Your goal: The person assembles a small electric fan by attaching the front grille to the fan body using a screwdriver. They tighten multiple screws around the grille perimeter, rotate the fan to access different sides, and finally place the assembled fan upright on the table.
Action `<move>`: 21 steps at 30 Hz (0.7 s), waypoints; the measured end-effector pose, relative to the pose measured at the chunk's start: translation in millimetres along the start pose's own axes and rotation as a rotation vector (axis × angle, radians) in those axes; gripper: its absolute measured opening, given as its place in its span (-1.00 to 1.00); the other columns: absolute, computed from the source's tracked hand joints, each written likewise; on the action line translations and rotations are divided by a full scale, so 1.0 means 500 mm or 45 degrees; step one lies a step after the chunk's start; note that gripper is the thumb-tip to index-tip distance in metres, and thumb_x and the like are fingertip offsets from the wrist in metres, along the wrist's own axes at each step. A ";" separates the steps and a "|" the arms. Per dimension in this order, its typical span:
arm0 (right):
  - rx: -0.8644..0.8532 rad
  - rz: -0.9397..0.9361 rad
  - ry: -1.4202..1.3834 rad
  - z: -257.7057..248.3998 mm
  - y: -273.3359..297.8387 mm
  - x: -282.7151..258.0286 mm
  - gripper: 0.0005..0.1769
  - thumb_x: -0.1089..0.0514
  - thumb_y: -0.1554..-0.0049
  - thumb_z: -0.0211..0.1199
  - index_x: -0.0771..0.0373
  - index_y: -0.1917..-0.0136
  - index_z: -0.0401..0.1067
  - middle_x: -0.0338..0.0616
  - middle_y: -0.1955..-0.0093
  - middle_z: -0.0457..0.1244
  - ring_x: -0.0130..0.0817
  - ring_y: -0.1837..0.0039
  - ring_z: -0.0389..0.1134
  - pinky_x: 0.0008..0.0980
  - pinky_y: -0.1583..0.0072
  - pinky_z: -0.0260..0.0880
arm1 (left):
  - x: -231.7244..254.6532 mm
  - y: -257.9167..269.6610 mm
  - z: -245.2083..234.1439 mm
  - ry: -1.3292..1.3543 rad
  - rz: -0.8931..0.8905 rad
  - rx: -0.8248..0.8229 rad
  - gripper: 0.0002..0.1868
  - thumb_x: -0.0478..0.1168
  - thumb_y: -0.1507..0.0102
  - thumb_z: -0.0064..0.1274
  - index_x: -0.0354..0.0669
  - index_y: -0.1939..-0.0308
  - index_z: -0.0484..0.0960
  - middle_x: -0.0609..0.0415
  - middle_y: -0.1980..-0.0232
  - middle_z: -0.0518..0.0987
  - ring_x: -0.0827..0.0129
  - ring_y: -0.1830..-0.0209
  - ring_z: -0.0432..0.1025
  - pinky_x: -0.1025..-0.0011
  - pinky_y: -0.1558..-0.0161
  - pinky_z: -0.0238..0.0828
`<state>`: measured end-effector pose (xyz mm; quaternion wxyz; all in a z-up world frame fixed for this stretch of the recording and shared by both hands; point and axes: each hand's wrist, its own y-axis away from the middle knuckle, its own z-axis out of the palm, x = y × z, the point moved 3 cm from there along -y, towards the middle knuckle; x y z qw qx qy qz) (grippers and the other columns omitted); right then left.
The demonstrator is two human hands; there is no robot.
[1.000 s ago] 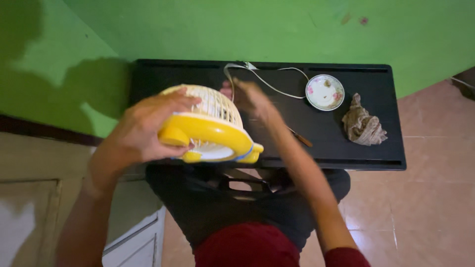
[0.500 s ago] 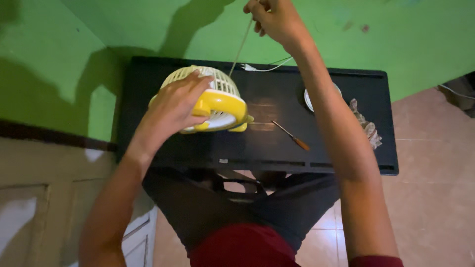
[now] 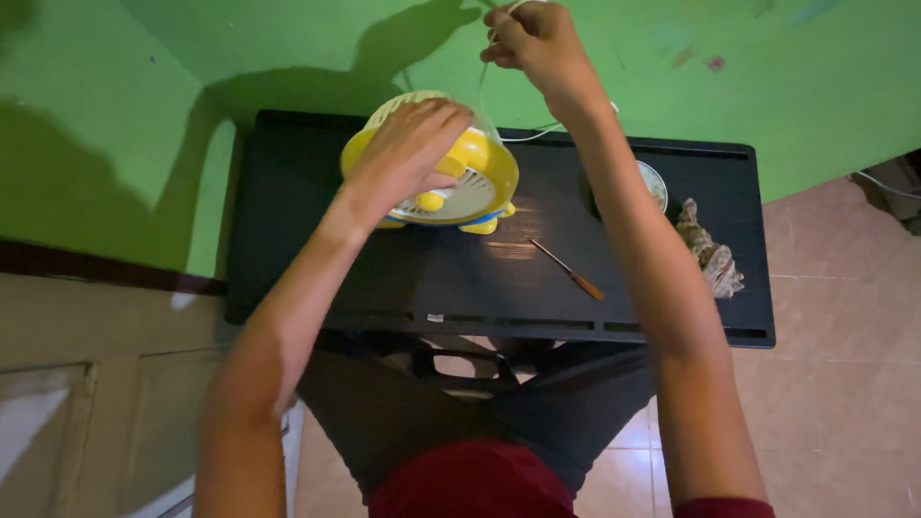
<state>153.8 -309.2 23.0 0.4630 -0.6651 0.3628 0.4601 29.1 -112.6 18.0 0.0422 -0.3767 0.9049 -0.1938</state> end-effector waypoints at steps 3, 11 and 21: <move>0.026 -0.002 -0.085 -0.017 0.024 0.013 -0.66 0.10 -0.32 0.21 0.48 -0.15 0.45 -0.04 -0.02 0.37 -0.32 -0.02 0.51 -0.41 -0.12 0.56 | 0.000 -0.016 -0.004 0.103 -0.049 0.024 0.00 -0.09 0.13 0.51 -0.22 -0.34 0.42 -0.11 -0.42 0.41 0.08 -0.45 0.28 0.12 -0.50 0.10; 0.137 0.278 -0.136 -0.075 0.228 0.050 -0.61 0.02 -0.32 0.11 0.36 -0.26 0.36 -0.08 -0.18 0.32 -0.25 -0.20 0.45 -0.34 -0.28 0.50 | -0.123 0.168 0.001 0.812 -0.658 0.354 0.04 -0.05 0.03 0.49 -0.15 -0.47 0.32 -0.20 -0.53 0.27 -0.01 -0.54 0.14 -0.07 -0.49 0.03; 0.260 0.223 0.027 -0.082 0.231 0.169 -0.54 -0.04 -0.36 0.16 0.42 -0.26 0.42 -0.11 -0.04 0.37 -0.40 -0.03 0.34 -0.42 -0.07 0.37 | -0.094 0.165 0.209 0.706 -0.635 0.573 -0.26 0.07 -0.29 0.25 -0.24 -0.39 0.34 -0.21 -0.21 0.49 0.01 -0.24 0.43 0.09 -0.24 0.42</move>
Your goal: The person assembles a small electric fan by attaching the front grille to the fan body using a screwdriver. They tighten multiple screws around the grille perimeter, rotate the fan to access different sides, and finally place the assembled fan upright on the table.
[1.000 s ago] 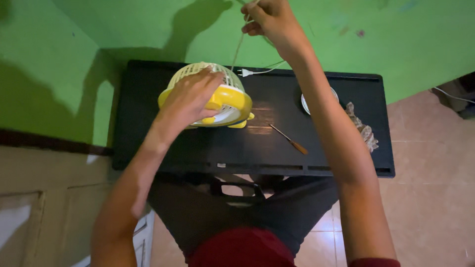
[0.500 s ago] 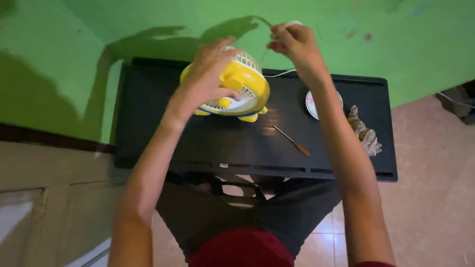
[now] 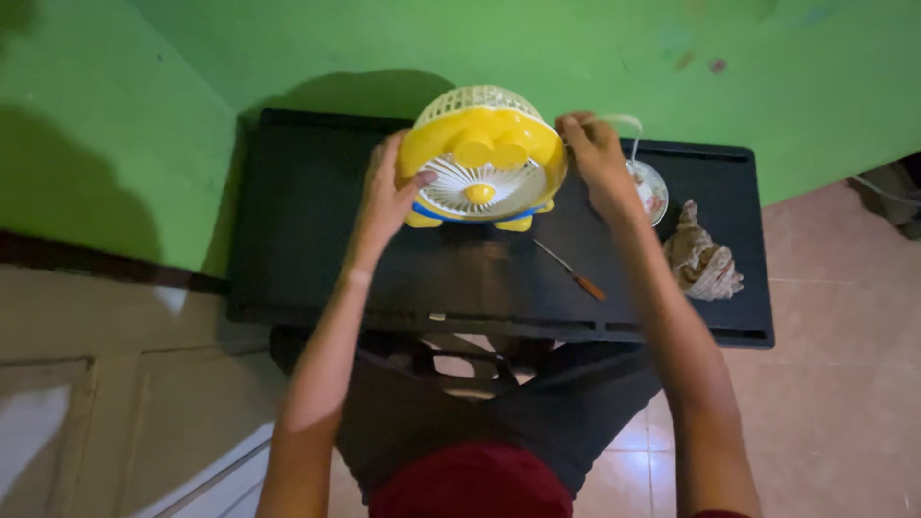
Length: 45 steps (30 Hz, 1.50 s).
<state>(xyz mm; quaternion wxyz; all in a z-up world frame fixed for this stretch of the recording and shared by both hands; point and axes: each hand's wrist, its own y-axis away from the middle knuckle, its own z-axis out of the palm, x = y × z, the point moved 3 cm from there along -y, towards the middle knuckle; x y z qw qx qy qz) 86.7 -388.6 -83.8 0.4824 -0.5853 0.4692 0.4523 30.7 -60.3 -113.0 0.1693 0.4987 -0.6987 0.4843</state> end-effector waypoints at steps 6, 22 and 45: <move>-0.081 -0.150 0.374 0.024 -0.144 -0.150 -0.57 -0.03 -0.37 0.16 0.46 -0.12 0.48 0.15 0.02 0.35 -0.32 0.02 0.33 -0.34 -0.02 0.33 | 0.020 0.002 0.066 0.046 -0.076 -0.007 -0.24 0.12 -0.30 0.15 -0.13 -0.46 0.27 -0.18 -0.27 0.46 0.02 -0.31 0.42 0.16 -0.30 0.42; -0.129 -0.717 0.497 0.233 -0.144 -0.294 -0.52 -0.01 -0.25 0.33 0.33 -0.31 0.43 0.18 -0.37 0.20 0.01 -0.33 0.27 -0.14 -0.22 0.45 | 0.162 -0.298 -0.143 0.032 0.030 -0.270 -0.74 -0.15 -0.52 -0.07 -0.04 -0.28 0.48 0.01 -0.06 0.62 0.33 -0.02 0.56 0.37 -0.01 0.56; -0.150 -0.212 0.768 -0.135 -0.076 0.243 -0.72 0.14 -0.37 0.06 0.40 -0.05 0.47 0.21 0.07 0.37 -0.12 0.11 0.34 -0.14 0.00 0.36 | -0.174 0.062 -0.036 -0.069 -0.767 -0.487 -0.59 0.02 -0.43 -0.26 -0.07 -0.28 0.27 -0.05 -0.03 0.52 0.19 0.00 0.50 0.15 0.00 0.53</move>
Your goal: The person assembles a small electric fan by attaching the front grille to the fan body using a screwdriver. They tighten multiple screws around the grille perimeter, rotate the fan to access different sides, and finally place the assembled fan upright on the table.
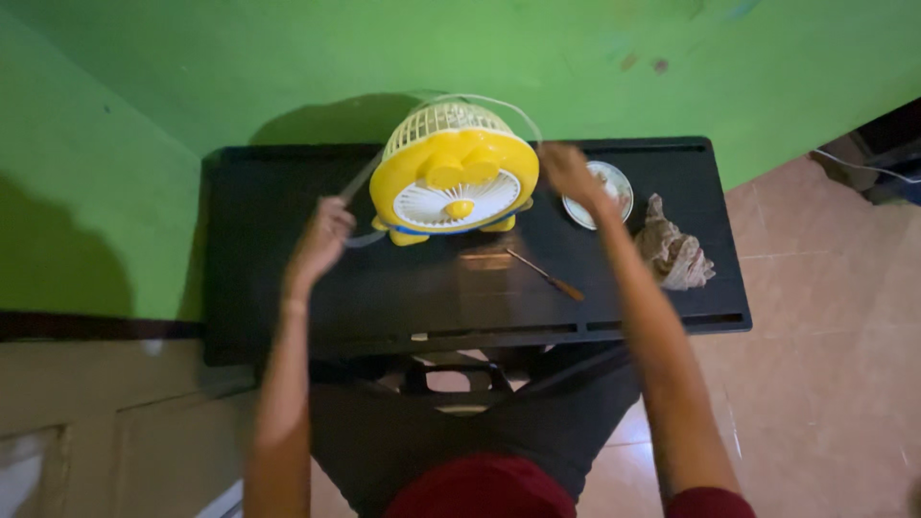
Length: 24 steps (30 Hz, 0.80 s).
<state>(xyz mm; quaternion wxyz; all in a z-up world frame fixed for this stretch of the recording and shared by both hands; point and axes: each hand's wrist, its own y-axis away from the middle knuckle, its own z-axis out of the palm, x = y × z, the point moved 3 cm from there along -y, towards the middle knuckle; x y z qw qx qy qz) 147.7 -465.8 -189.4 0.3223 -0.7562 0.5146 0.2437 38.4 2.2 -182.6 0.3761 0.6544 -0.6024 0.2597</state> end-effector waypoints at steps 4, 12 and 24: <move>-0.256 -0.229 -0.396 0.102 0.105 -0.035 -0.15 0.51 0.05 0.21 0.38 -0.51 0.12 0.17 -0.42 0.21 0.00 -0.44 0.19 -0.11 -0.38 0.20 | 0.053 0.025 0.118 0.081 0.566 -0.021 -0.02 0.01 -0.19 0.29 -0.30 -0.47 0.03 -0.35 -0.47 0.19 -0.16 -0.45 0.19 -0.08 -0.30 0.16; 0.023 0.158 -0.546 0.164 0.089 -0.041 -0.40 0.47 -0.14 0.23 0.30 -0.41 0.19 -0.12 -0.18 0.36 -0.29 -0.24 0.42 -0.29 -0.26 0.45 | 0.034 -0.098 0.149 0.224 0.492 0.252 -0.26 0.03 -0.26 0.26 -0.27 -0.36 0.31 -0.14 -0.22 0.50 0.11 -0.21 0.48 0.19 -0.23 0.51; 0.194 0.076 0.497 0.109 0.225 -0.074 -0.43 0.15 -0.06 0.39 0.27 -0.30 0.29 0.30 -0.23 0.18 0.35 -0.26 0.21 0.12 -0.19 0.31 | 0.058 -0.073 0.140 0.222 0.501 0.281 -0.13 0.02 -0.29 0.21 -0.25 -0.51 0.10 -0.25 -0.37 0.43 0.01 -0.36 0.37 0.04 -0.29 0.37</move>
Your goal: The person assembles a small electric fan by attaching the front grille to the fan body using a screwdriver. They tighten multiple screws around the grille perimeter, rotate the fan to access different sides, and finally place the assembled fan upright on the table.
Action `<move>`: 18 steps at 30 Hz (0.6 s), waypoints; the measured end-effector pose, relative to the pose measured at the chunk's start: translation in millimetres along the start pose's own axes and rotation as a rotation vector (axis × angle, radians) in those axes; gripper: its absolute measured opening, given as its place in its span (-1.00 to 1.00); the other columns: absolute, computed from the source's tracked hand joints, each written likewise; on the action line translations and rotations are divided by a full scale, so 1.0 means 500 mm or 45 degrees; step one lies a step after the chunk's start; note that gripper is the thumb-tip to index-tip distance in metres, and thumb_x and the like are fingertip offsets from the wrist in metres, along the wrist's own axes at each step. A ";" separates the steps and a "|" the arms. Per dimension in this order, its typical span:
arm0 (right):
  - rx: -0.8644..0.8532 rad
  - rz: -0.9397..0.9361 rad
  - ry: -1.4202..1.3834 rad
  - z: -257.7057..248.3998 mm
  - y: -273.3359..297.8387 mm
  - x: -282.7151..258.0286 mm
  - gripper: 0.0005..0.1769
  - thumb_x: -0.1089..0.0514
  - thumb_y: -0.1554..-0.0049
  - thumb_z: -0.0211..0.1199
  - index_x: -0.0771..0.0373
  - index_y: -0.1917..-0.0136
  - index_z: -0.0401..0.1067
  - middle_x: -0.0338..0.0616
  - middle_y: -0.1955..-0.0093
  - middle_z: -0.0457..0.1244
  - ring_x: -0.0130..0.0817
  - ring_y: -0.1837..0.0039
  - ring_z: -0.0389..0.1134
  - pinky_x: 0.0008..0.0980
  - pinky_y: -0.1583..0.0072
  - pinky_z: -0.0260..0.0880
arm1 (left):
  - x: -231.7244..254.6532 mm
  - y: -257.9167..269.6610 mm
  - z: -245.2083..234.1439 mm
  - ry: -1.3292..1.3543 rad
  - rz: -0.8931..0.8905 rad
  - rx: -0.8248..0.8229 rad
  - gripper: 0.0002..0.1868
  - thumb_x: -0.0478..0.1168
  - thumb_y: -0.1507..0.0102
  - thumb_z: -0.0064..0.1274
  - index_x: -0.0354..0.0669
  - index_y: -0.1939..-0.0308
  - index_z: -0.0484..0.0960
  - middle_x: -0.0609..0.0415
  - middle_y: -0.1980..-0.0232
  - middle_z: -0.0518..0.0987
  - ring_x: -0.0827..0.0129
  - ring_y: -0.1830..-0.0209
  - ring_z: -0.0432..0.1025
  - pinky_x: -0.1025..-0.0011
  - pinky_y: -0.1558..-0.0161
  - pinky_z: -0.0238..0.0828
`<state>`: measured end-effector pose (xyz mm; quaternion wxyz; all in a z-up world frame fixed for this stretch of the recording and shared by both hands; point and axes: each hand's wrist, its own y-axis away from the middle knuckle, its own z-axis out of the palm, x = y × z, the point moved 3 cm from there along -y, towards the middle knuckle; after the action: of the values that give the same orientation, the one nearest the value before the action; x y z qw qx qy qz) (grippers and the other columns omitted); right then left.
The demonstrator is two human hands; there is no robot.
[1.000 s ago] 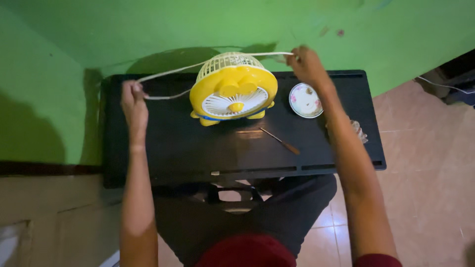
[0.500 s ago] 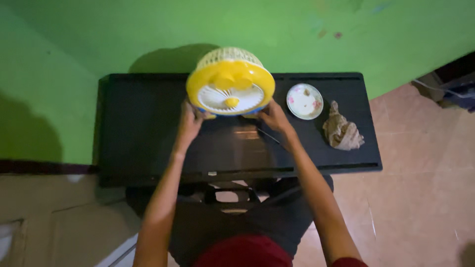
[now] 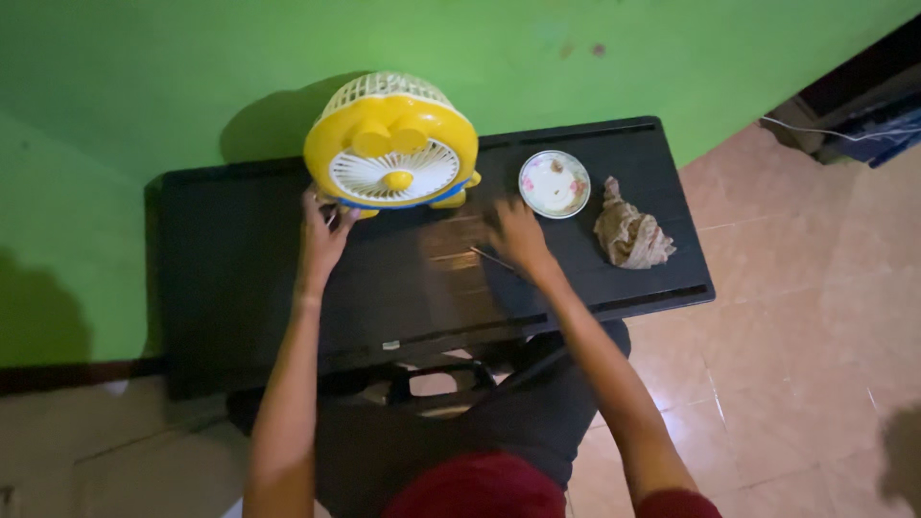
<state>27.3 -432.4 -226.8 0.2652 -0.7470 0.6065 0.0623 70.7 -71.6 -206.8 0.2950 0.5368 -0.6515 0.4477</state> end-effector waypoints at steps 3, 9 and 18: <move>-0.192 0.200 0.102 -0.011 0.168 0.004 -0.41 0.12 0.02 0.40 0.25 -0.25 0.33 0.27 -0.17 0.17 0.29 -0.15 0.23 0.13 -0.11 0.30 | -0.015 0.008 0.001 -0.077 0.041 0.044 -0.19 -0.03 -0.30 0.24 -0.24 -0.48 0.15 -0.28 -0.34 0.45 0.00 -0.34 0.41 0.02 -0.34 0.37; 0.326 0.104 -0.161 -0.016 0.186 0.063 -0.78 0.28 -0.21 0.25 0.35 -0.12 0.38 0.24 -0.06 0.24 0.27 -0.10 0.26 0.10 -0.12 0.32 | -0.026 0.037 0.017 -0.160 -0.103 0.121 0.14 0.16 -0.23 0.27 -0.18 -0.63 -0.12 -0.37 -0.57 0.04 -0.12 -0.55 0.12 -0.19 -0.44 0.13; 0.539 0.224 0.119 -0.049 -0.006 0.185 -0.82 0.23 -0.19 0.26 0.39 -0.03 0.44 0.30 -0.02 0.26 0.26 -0.06 0.29 0.10 -0.09 0.32 | -0.116 0.140 -0.001 -0.563 -0.038 0.227 0.10 0.29 -0.32 0.09 0.00 -0.69 -0.21 -0.29 -0.71 -0.23 -0.23 -0.70 -0.22 -0.35 -0.56 -0.25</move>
<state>48.4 -524.1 -243.4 0.3810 -0.6211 0.6804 -0.0780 17.7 -44.4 -275.6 0.1033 0.6552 -0.6502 0.3706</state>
